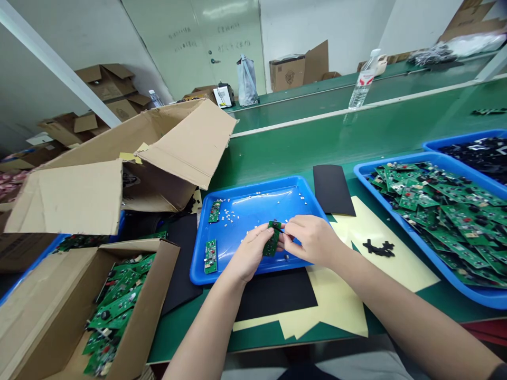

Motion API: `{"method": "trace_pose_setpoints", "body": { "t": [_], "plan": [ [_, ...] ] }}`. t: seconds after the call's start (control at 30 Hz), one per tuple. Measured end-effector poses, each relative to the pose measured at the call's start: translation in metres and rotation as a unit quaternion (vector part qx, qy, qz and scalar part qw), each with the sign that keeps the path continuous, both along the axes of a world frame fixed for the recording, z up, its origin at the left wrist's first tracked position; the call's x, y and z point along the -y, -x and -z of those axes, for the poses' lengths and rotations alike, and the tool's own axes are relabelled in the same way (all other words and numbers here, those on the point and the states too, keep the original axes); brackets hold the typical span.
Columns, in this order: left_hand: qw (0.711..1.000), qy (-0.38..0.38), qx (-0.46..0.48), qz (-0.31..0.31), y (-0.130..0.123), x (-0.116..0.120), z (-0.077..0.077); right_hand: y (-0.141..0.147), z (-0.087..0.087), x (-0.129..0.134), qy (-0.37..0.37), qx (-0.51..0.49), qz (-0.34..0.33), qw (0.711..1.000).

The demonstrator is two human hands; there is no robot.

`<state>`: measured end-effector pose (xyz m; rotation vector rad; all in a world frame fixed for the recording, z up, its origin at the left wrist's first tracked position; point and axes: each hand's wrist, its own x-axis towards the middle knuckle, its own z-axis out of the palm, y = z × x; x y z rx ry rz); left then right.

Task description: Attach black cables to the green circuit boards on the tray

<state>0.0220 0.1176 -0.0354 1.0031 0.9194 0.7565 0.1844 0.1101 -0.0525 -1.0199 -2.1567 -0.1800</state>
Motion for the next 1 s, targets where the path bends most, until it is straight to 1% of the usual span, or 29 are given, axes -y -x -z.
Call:
{"method": "trace_pose_setpoints", "body": {
  "t": [0.13,0.3,0.47,0.67,1.0],
  "plan": [
    [1.000,-0.004,-0.008,-0.004,-0.0006,0.0002,-0.0004,-0.0001,0.0005,-0.0001,-0.003,0.010,0.009,1.000],
    [1.000,0.013,-0.005,0.017,-0.0007,0.0015,0.0001,0.0007,-0.0010,0.0016,-0.002,0.007,0.004,1.000],
    [1.000,0.005,-0.008,0.026,-0.0006,0.0019,0.0006,-0.0002,-0.0012,0.0019,0.004,0.014,0.004,1.000],
    [1.000,0.005,-0.011,0.025,-0.0005,0.0021,-0.0005,-0.0010,0.0001,0.0015,0.013,0.013,0.003,1.000],
    [1.000,0.004,-0.003,0.025,-0.0006,0.0025,0.0013,0.0005,-0.0006,0.0013,0.003,0.009,0.004,1.000]
  ]
}}
